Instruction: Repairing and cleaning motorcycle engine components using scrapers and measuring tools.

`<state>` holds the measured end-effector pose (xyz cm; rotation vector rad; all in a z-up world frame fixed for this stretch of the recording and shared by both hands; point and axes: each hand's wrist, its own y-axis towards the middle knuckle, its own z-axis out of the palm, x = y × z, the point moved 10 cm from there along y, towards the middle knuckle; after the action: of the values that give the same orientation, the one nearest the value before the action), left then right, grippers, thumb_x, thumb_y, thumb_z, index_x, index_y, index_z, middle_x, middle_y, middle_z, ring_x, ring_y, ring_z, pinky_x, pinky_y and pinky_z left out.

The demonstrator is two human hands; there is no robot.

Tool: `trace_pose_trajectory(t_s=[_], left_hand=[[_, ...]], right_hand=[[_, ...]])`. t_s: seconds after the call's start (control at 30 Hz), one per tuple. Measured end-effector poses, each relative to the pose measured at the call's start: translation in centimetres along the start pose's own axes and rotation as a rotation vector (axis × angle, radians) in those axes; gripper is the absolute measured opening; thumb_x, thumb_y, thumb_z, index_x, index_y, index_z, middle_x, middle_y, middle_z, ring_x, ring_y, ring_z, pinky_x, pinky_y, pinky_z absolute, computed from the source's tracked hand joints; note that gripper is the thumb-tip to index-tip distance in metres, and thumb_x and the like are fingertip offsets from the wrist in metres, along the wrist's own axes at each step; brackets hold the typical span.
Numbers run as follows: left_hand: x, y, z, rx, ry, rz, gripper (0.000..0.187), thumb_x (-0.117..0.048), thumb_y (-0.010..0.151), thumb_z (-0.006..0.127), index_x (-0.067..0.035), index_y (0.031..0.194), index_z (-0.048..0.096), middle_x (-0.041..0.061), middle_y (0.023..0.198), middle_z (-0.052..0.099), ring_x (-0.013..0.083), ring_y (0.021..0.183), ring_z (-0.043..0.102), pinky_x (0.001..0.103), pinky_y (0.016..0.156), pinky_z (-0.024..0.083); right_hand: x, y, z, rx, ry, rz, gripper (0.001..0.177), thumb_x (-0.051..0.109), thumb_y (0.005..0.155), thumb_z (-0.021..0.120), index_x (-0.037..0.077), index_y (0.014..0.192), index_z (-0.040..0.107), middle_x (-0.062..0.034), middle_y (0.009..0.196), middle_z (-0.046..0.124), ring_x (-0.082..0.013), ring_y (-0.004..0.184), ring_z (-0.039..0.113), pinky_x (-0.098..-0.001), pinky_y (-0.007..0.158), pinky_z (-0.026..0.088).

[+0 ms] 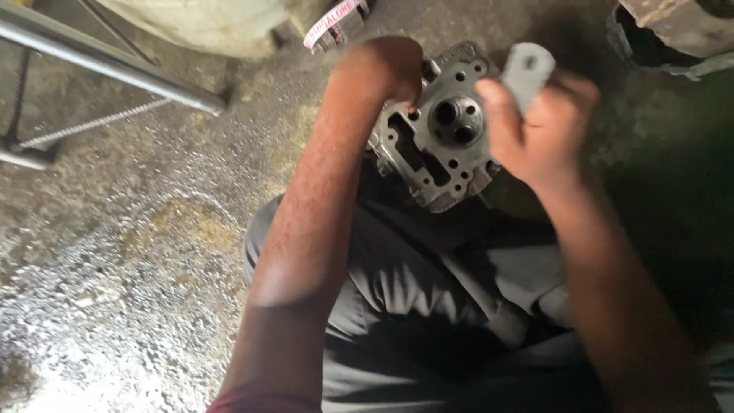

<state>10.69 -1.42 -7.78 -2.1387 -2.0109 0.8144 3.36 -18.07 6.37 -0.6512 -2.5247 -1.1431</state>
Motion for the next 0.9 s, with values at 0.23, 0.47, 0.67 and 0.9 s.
trace_pose_trajectory(t_s=[0.23, 0.47, 0.67, 0.9], left_hand=[[-0.8, -2.2, -0.8, 0.002, 0.070, 0.010, 0.037, -0.027, 0.075, 0.087, -0.006, 0.104, 0.078, 0.019, 0.113, 0.073, 0.0346, 0.104, 0.072, 0.045, 0.090, 0.057], [-0.9, -2.3, -0.9, 0.075, 0.019, -0.054, 0.033, -0.024, 0.081, 0.084, -0.006, 0.107, 0.077, 0.016, 0.117, 0.074, 0.0313, 0.104, 0.073, 0.043, 0.093, 0.058], [-0.8, -2.3, -1.1, 0.047, -0.011, -0.044, 0.032, -0.024, 0.080, 0.083, -0.006, 0.106, 0.077, 0.016, 0.116, 0.074, 0.0309, 0.103, 0.073, 0.042, 0.092, 0.058], [-0.5, -0.9, -0.4, 0.039, 0.029, 0.008, 0.036, -0.026, 0.073, 0.088, -0.005, 0.102, 0.079, 0.020, 0.110, 0.074, 0.0337, 0.102, 0.073, 0.043, 0.090, 0.058]], right_hand=[[-2.4, -1.5, 3.4, 0.110, -0.007, 0.088, 0.033, 0.011, 0.112, 0.071, -0.001, 0.082, 0.065, -0.0093, 0.066, 0.059, -0.0197, 0.055, 0.059, -0.0336, 0.053, 0.041], [-4.1, -3.5, 2.9, -0.046, 0.141, 0.149, 0.020, 0.005, 0.114, 0.061, -0.002, 0.097, 0.068, -0.0073, 0.080, 0.068, -0.0164, 0.068, 0.067, -0.0295, 0.061, 0.050], [-9.6, -4.1, 2.1, -0.080, 0.267, 0.323, 0.020, 0.007, 0.114, 0.057, -0.001, 0.099, 0.067, -0.0072, 0.081, 0.067, -0.0151, 0.068, 0.064, -0.0285, 0.063, 0.049], [-4.2, -3.0, 4.1, -0.091, 0.094, 0.305, 0.019, 0.006, 0.112, 0.062, -0.002, 0.096, 0.068, -0.0066, 0.086, 0.071, -0.0138, 0.076, 0.070, -0.0276, 0.066, 0.053]])
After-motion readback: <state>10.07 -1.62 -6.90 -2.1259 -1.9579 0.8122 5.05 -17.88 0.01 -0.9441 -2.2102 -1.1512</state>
